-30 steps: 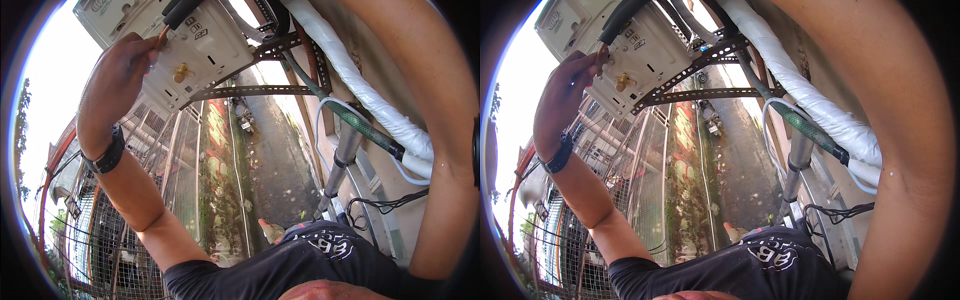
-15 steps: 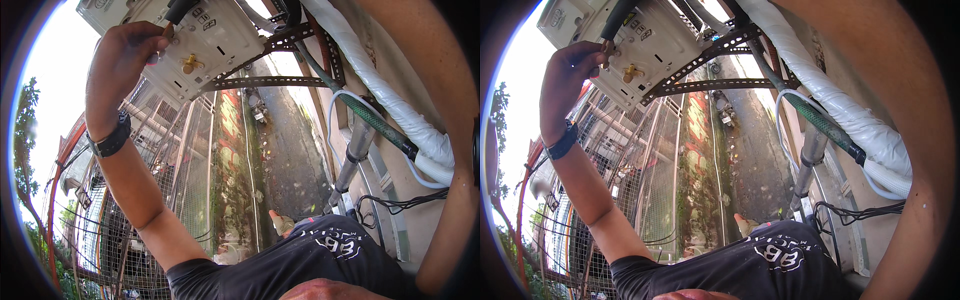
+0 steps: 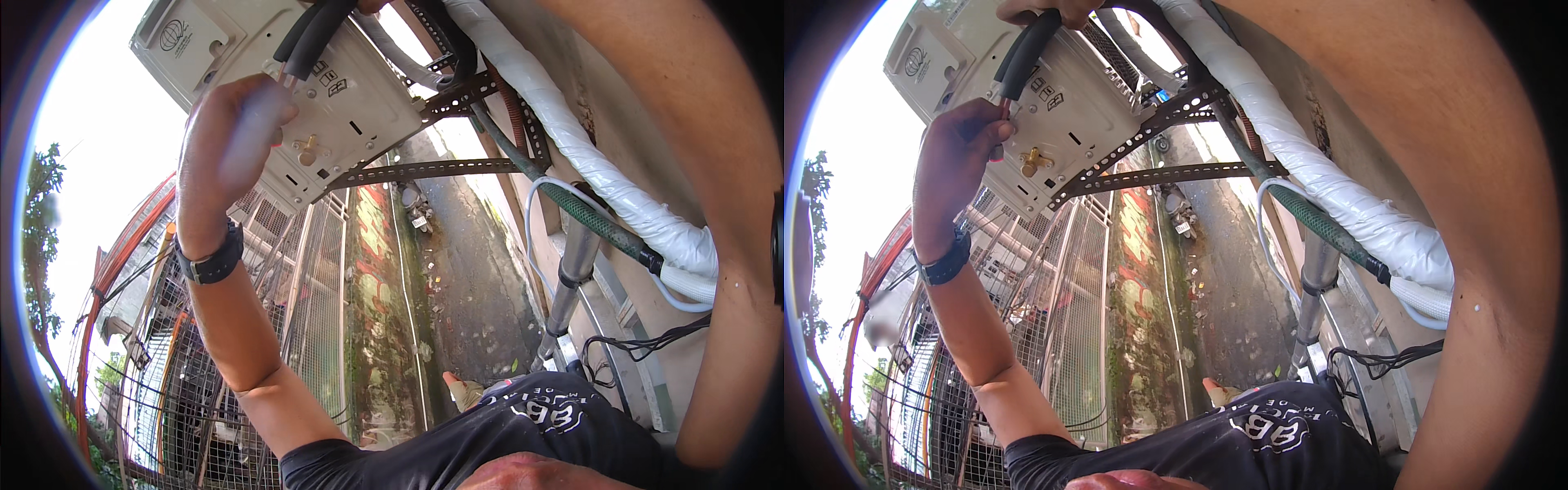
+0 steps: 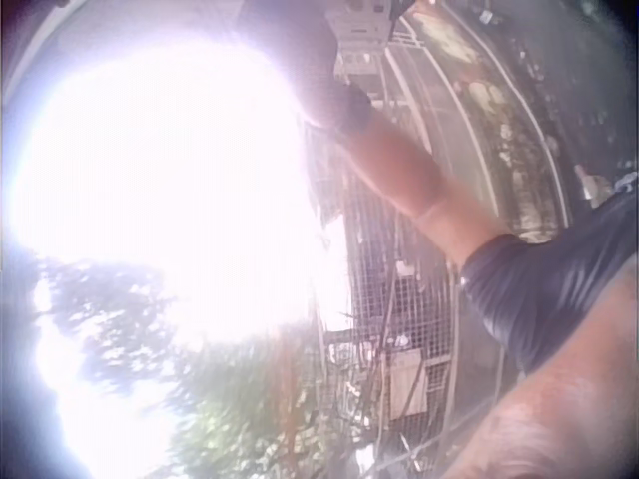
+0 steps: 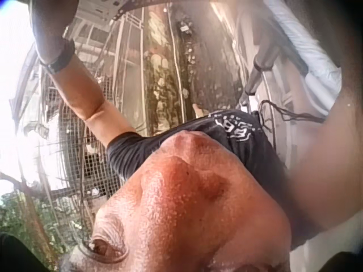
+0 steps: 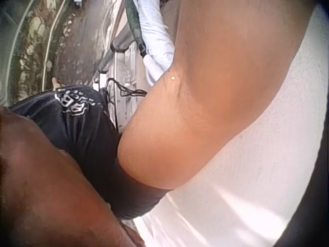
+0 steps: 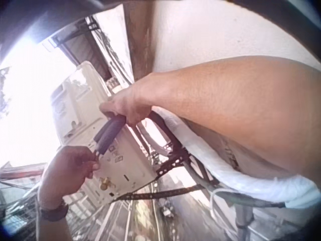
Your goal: The person connects copper pipes and electrical wires to the outdoor unit of an air conditioner using two adjustable wrenches.
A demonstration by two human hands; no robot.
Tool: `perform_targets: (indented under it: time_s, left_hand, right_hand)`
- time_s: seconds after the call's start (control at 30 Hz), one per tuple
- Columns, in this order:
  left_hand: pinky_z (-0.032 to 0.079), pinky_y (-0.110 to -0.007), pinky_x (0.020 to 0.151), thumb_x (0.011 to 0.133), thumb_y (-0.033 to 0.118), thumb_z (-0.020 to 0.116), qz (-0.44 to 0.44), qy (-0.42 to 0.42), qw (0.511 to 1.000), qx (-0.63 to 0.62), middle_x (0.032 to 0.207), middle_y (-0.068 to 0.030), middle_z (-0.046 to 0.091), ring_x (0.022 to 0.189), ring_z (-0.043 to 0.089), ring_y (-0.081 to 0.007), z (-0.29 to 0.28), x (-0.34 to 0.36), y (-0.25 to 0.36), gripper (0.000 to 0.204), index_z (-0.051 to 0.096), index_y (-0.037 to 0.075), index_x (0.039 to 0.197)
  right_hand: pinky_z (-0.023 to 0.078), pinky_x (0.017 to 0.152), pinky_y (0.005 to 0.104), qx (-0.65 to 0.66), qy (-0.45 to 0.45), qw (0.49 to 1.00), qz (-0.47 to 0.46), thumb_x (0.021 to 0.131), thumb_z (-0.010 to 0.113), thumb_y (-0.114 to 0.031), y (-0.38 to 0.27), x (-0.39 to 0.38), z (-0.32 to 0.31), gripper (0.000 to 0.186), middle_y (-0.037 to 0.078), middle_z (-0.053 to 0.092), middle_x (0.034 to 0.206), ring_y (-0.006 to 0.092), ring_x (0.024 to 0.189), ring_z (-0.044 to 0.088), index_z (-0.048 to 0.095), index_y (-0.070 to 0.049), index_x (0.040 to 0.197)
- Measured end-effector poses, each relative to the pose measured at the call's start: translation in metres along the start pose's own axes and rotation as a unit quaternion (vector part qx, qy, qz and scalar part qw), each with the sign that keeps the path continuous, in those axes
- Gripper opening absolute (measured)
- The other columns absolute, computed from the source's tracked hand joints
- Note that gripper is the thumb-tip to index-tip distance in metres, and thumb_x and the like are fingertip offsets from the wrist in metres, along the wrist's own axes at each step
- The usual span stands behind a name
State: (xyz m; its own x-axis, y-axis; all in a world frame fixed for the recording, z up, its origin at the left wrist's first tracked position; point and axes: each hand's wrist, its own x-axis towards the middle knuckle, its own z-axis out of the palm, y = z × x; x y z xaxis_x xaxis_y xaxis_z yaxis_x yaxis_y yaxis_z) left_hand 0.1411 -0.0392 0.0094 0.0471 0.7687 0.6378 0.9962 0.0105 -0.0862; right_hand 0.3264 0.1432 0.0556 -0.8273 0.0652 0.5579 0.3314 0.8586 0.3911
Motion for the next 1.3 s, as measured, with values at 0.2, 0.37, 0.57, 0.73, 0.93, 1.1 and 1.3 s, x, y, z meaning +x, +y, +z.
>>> perform_targets:
  time_s: [0.2, 0.37, 0.57, 0.73, 0.93, 1.1, 1.3]
  left_hand:
    - [0.05, -0.032, 0.067, 0.095, 0.018, 0.07, -0.01, 0.093, 0.995, 0.027, 0.073, -0.0065, 0.069, 0.066, 0.064, -0.0151, 0.026, -0.022, 0.006, 0.018, 0.076, 0.005, 0.104]
    - [0.051, -0.031, 0.067, 0.095, 0.019, 0.07, -0.031, 0.112, 0.993, 0.028, 0.076, -0.0057, 0.071, 0.068, 0.066, -0.015, 0.042, -0.032, -0.011, 0.018, 0.077, 0.006, 0.106]
    - [0.054, -0.034, 0.064, 0.091, 0.024, 0.073, 0.093, 0.154, 0.984, 0.019, 0.077, -0.0101, 0.073, 0.065, 0.071, -0.0222, 0.039, -0.016, -0.007, 0.017, 0.077, 0.007, 0.096]
    - [0.052, -0.033, 0.066, 0.088, 0.024, 0.076, -0.023, 0.076, 0.995, -0.053, 0.077, -0.0111, 0.074, 0.066, 0.07, -0.0184, 0.036, -0.015, -0.009, 0.026, 0.079, 0.005, 0.105]
    - [0.052, -0.032, 0.069, 0.088, 0.021, 0.074, -0.011, 0.028, 0.999, -0.013, 0.076, -0.0111, 0.073, 0.068, 0.069, -0.0169, 0.026, -0.007, -0.003, 0.027, 0.079, 0.003, 0.108]
    - [0.052, -0.031, 0.067, 0.09, 0.019, 0.073, -0.014, 0.065, 0.997, -0.035, 0.077, -0.0102, 0.074, 0.067, 0.069, -0.0162, 0.03, -0.021, -0.008, 0.022, 0.079, 0.003, 0.104]
    - [0.056, -0.031, 0.072, 0.093, 0.019, 0.073, -0.033, 0.176, 0.981, -0.073, 0.096, -0.0119, 0.078, 0.084, 0.075, -0.0172, 0.06, -0.057, -0.002, 0.019, 0.076, 0.005, 0.107]
  right_hand:
    - [0.05, 0.087, 0.0466, -0.022, -0.023, 0.986, 0.164, 0.092, 0.069, -0.013, 0.007, -0.003, 0.004, 0.033, 0.015, 0.069, 0.105, 0.0337, 0.1, 0.065, 0.064, -0.015, 0.125]
    - [0.05, 0.085, 0.0445, -0.049, -0.077, 0.995, 0.03, 0.094, 0.067, -0.014, 0.014, 0.018, 0.027, 0.027, 0.011, 0.071, 0.101, 0.0294, 0.098, 0.066, 0.068, -0.017, 0.121]
    - [0.05, 0.086, 0.0428, -0.077, -0.086, 0.993, 0.018, 0.087, 0.074, -0.013, 0.036, 0.018, 0.003, 0.035, 0.009, 0.071, 0.104, 0.026, 0.1, 0.065, 0.068, -0.016, 0.122]
    - [0.051, 0.089, 0.0414, -0.106, -0.103, 0.989, 0.01, 0.088, 0.072, -0.012, -0.033, 0.0, -0.018, 0.038, 0.009, 0.072, 0.109, 0.0274, 0.103, 0.066, 0.068, -0.015, 0.125]
    - [0.051, 0.091, 0.0405, -0.066, -0.061, 0.995, -0.033, 0.089, 0.07, -0.01, -0.067, 0.003, -0.012, 0.04, 0.01, 0.072, 0.112, 0.0285, 0.106, 0.066, 0.067, -0.015, 0.128]
    - [0.051, 0.093, 0.0397, -0.021, -0.06, 0.996, -0.06, 0.089, 0.068, -0.008, -0.085, 0.009, -0.003, 0.042, 0.011, 0.073, 0.115, 0.0294, 0.108, 0.067, 0.067, -0.015, 0.131]
    - [0.051, 0.095, 0.0387, 0.044, -0.096, 0.992, -0.073, 0.09, 0.065, -0.006, -0.087, 0.016, 0.016, 0.044, 0.012, 0.073, 0.119, 0.0304, 0.111, 0.067, 0.066, -0.014, 0.134]
